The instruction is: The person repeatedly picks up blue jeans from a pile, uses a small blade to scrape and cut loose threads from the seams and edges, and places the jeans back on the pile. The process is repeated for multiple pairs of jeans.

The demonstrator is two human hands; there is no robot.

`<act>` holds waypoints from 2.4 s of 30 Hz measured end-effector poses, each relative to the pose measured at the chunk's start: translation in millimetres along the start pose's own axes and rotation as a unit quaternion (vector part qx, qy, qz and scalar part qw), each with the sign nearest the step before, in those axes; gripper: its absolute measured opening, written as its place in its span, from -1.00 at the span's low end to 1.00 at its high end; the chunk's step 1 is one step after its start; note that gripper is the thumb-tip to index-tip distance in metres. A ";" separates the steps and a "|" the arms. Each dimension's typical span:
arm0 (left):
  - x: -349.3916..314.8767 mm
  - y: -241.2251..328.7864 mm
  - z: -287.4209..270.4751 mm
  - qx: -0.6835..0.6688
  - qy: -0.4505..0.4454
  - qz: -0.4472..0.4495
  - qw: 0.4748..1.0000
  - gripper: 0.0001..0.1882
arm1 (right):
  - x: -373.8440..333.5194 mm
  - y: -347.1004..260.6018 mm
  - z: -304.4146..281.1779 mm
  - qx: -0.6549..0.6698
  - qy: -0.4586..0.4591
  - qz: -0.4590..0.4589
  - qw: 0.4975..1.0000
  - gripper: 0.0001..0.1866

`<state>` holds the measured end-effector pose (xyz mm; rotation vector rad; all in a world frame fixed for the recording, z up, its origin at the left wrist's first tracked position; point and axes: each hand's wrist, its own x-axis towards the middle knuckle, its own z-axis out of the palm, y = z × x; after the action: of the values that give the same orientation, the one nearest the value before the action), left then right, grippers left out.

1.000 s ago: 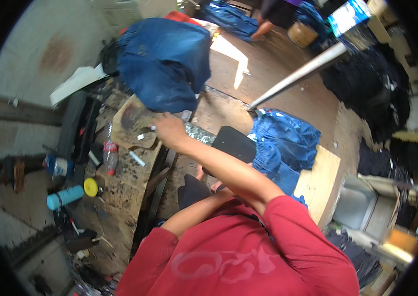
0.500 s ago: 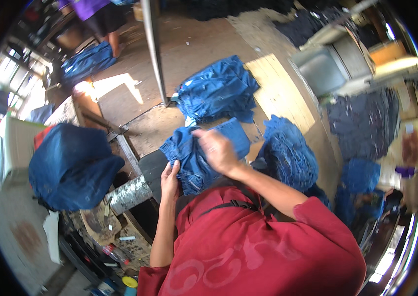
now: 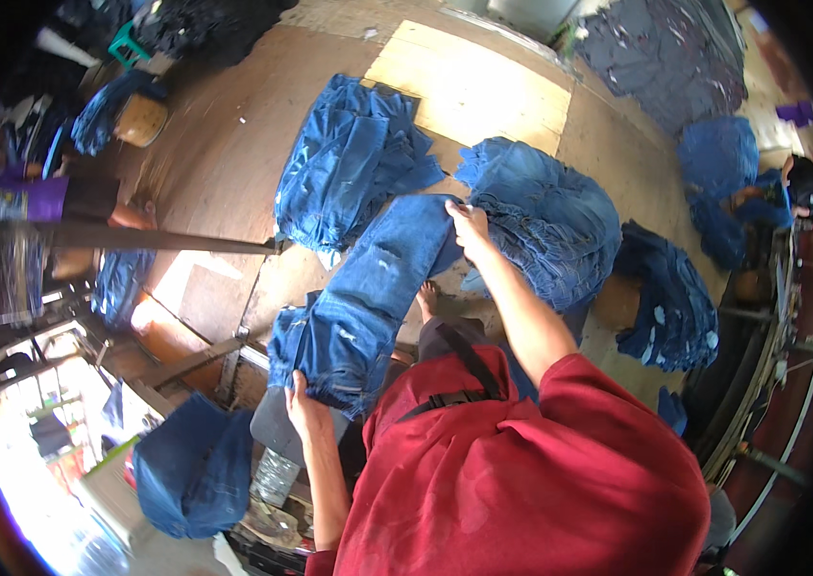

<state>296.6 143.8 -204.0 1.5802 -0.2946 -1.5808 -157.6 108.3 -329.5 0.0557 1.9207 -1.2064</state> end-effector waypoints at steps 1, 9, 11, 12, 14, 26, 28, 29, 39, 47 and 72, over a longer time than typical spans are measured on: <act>6.6 -5.2 28.3 0.018 -0.015 0.001 1.000 -0.48 | 12.1 -16.8 -14.1 -0.211 -0.015 -0.077 0.974 -0.55; 115.3 -61.6 273.0 0.076 -0.225 -0.014 0.971 -0.53 | 28.7 -67.8 -148.8 -0.606 0.027 -0.260 0.751 -0.32; 143.1 -52.2 331.9 0.105 -0.228 0.015 0.968 -0.52 | 37.0 -59.3 -168.6 -0.674 -0.009 -0.189 0.714 -0.24; 154.4 -38.7 352.4 0.104 -0.234 0.021 0.967 -0.52 | 40.9 -51.5 -175.8 -0.690 -0.015 -0.191 0.698 -0.28; 175.3 3.0 384.3 0.107 -0.282 0.031 0.953 -0.53 | 53.1 -39.0 -188.0 -0.647 -0.045 -0.171 0.741 -0.33; 310.3 110.2 238.0 0.406 -0.091 0.114 0.902 -0.33 | 43.9 -25.7 -199.0 -0.616 -0.028 -0.207 0.759 -0.30; 320.1 91.2 188.3 0.404 -0.047 0.071 0.911 -0.11 | 47.9 -27.6 -206.7 -0.598 -0.057 -0.222 0.768 -0.35; 318.8 79.1 170.8 0.331 -0.132 0.022 0.934 -0.16 | 51.4 -29.0 -210.5 -0.594 -0.071 -0.224 0.769 -0.39; 110.6 -54.8 285.1 0.402 -0.388 0.124 0.820 -0.67 | 39.8 -87.7 -201.0 -0.593 0.003 -0.195 0.781 -0.58; 0.6 -73.8 419.7 0.486 -0.488 -0.079 0.721 -0.28 | -62.2 -142.8 -124.1 -0.400 0.152 -0.446 0.786 -0.68; -4.9 -19.6 -104.4 -0.146 -0.087 -0.107 0.980 -0.41 | -321.0 157.2 1.5 -0.255 -0.523 -0.164 0.797 -0.59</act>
<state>382.4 200.2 -231.9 1.2825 0.0197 -1.8387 118.8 311.0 -228.0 -1.0574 1.1672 -0.6086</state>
